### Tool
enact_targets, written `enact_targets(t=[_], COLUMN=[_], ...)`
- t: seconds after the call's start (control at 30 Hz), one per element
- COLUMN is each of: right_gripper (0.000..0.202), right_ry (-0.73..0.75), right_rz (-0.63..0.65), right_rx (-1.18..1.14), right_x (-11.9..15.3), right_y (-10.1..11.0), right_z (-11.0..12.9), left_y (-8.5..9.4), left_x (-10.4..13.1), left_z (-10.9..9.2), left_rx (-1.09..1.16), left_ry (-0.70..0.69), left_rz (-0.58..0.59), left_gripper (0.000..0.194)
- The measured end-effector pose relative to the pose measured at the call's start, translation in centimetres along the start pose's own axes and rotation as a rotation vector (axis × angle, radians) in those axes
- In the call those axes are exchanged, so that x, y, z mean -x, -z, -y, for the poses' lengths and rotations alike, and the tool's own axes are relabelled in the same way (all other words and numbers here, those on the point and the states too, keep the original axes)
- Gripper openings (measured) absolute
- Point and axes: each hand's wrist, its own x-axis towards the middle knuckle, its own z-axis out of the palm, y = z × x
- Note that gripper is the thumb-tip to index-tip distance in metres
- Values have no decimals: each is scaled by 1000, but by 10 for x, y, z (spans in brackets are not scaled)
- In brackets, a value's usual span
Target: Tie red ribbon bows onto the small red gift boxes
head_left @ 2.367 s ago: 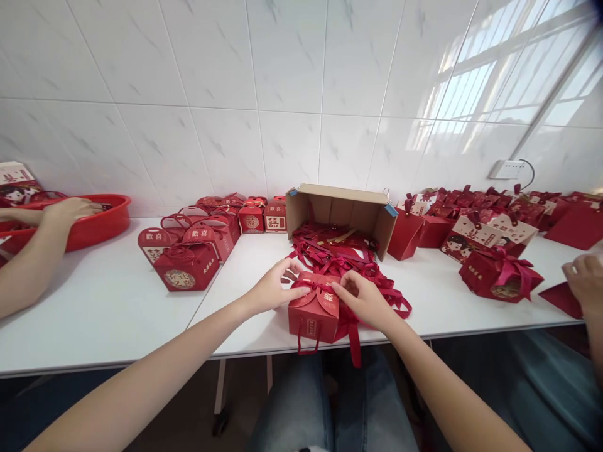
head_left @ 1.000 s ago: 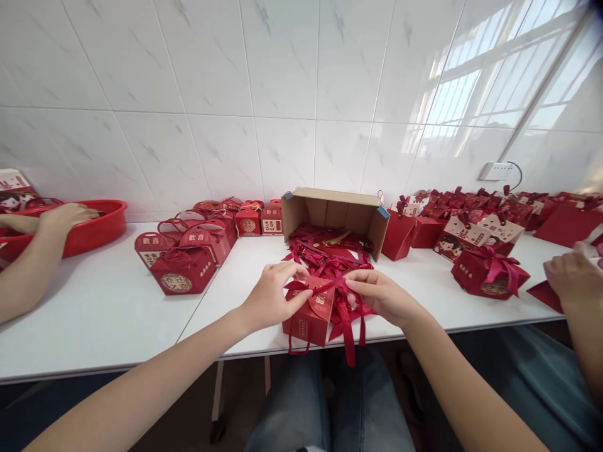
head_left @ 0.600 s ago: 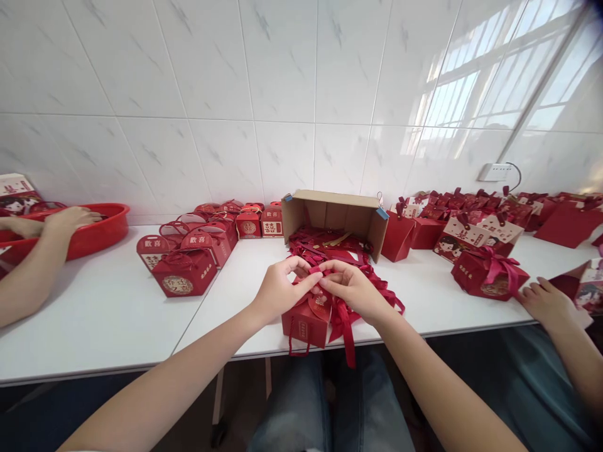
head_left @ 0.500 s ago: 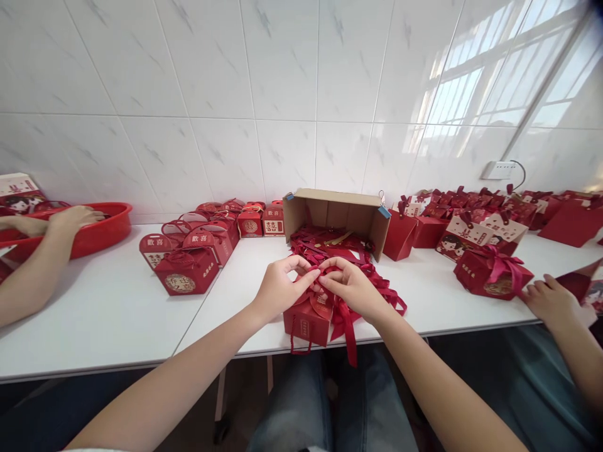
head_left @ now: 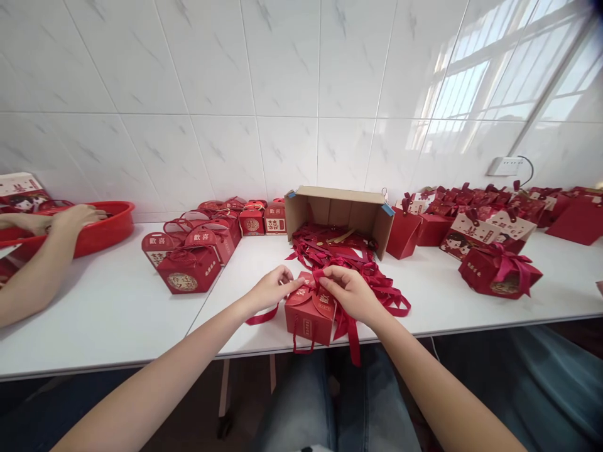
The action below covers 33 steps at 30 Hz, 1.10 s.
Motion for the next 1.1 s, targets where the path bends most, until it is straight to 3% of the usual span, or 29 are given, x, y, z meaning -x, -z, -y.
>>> enact_targets(t=[0.1, 0.33, 0.53, 0.6, 0.7, 0.83, 1.0, 1.1], right_gripper=[23, 17, 14, 12, 10, 14, 17, 32], right_ry=[13, 16, -42, -82, -83, -32, -7, -66], right_rz=[25, 29, -57, -97, -148, -94, 151, 108], right_rx=[42, 170, 290, 341, 436, 420, 204, 167], right_x=[2, 4, -3, -6, -11, -15, -10, -9], right_y=[5, 10, -6, -12, -18, -16, -4, -3], right_z=[-2, -12, 3, 6, 7, 8, 16, 14], left_y=[1, 3, 9, 18, 35, 47, 38, 23], left_x=[0, 1, 1, 5, 13, 15, -10, -25], left_z=[8, 7, 9, 2, -21, -59, -80, -74], left_rx=[52, 32, -60, -95, -239, -497, -735, -741], left_ry=[37, -103, -107, -150, -323, -494, -665, -748], left_rz=[102, -50, -109, -76, 12, 125, 174, 87], left_gripper=[49, 49, 47, 42, 30, 19, 17, 16])
